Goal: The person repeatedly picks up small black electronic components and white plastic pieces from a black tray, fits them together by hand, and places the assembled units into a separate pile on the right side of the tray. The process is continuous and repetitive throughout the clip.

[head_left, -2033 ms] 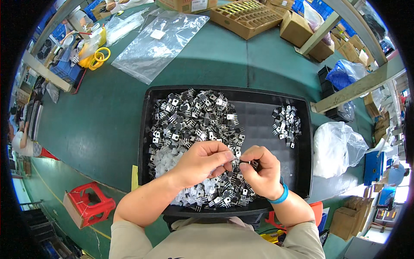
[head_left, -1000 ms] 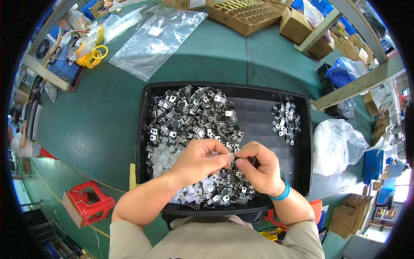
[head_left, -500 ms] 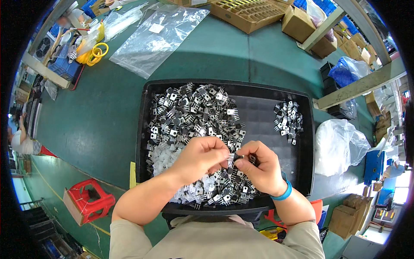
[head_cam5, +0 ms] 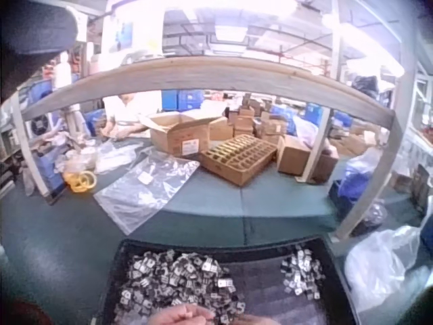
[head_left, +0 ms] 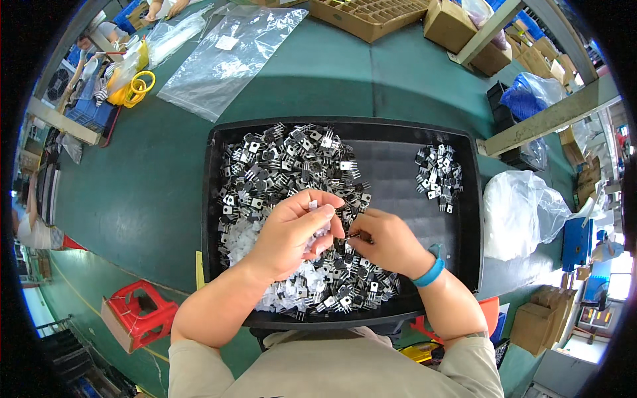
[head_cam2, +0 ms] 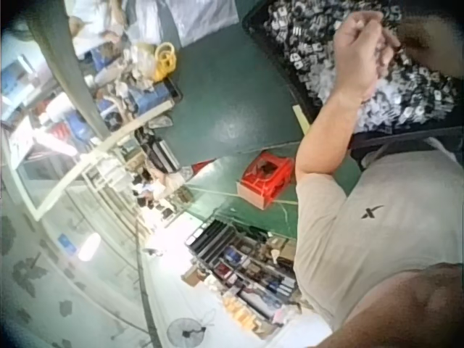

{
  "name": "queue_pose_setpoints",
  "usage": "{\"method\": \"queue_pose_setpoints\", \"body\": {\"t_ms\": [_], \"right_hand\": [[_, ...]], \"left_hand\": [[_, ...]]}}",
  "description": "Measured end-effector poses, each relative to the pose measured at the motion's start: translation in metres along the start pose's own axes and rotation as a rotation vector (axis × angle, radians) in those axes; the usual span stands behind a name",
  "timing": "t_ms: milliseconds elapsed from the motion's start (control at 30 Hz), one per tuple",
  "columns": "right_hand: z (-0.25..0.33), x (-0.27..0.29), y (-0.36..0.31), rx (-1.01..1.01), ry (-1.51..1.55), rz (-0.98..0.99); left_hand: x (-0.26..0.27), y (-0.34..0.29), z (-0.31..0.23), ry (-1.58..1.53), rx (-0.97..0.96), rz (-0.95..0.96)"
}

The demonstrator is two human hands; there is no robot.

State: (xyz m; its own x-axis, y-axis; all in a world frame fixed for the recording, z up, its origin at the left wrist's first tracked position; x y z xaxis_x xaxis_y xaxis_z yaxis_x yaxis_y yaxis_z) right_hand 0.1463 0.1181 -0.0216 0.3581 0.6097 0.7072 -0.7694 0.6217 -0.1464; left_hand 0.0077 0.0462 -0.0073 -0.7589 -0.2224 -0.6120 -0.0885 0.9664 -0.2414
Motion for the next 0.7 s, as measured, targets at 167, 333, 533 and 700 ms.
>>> {"method": "queue_pose_setpoints", "body": {"t_ms": [167,333,533,700], "right_hand": [[-0.006,-0.018,-0.002,-0.032,-0.048,0.091],[-0.009,-0.025,-0.003,-0.097,-0.046,0.200],[-0.006,-0.021,-0.005,-0.114,-0.100,0.173],[-0.003,-0.001,-0.002,-0.084,0.078,0.215]], "left_hand": [[-0.001,0.000,0.002,-0.058,0.045,0.011],[0.003,0.000,0.007,-0.176,0.094,0.030],[-0.002,0.002,0.005,-0.076,0.057,0.058],[-0.004,0.003,0.006,-0.081,0.022,0.088]]}}
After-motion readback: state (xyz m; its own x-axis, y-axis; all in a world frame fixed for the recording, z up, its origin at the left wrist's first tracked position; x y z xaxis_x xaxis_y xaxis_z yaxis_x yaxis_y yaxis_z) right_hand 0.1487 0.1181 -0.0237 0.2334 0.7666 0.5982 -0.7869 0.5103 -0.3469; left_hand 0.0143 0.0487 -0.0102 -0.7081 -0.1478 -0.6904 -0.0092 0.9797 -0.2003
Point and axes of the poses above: each hand's wrist, its own y-axis towards the middle knuckle, its own x-axis out of the back of the hand, z = x × y, the point moved 6 cm from there along y, towards the middle knuckle, and after that the axes turned 9 degrees about -x, right-handed, at the moved point
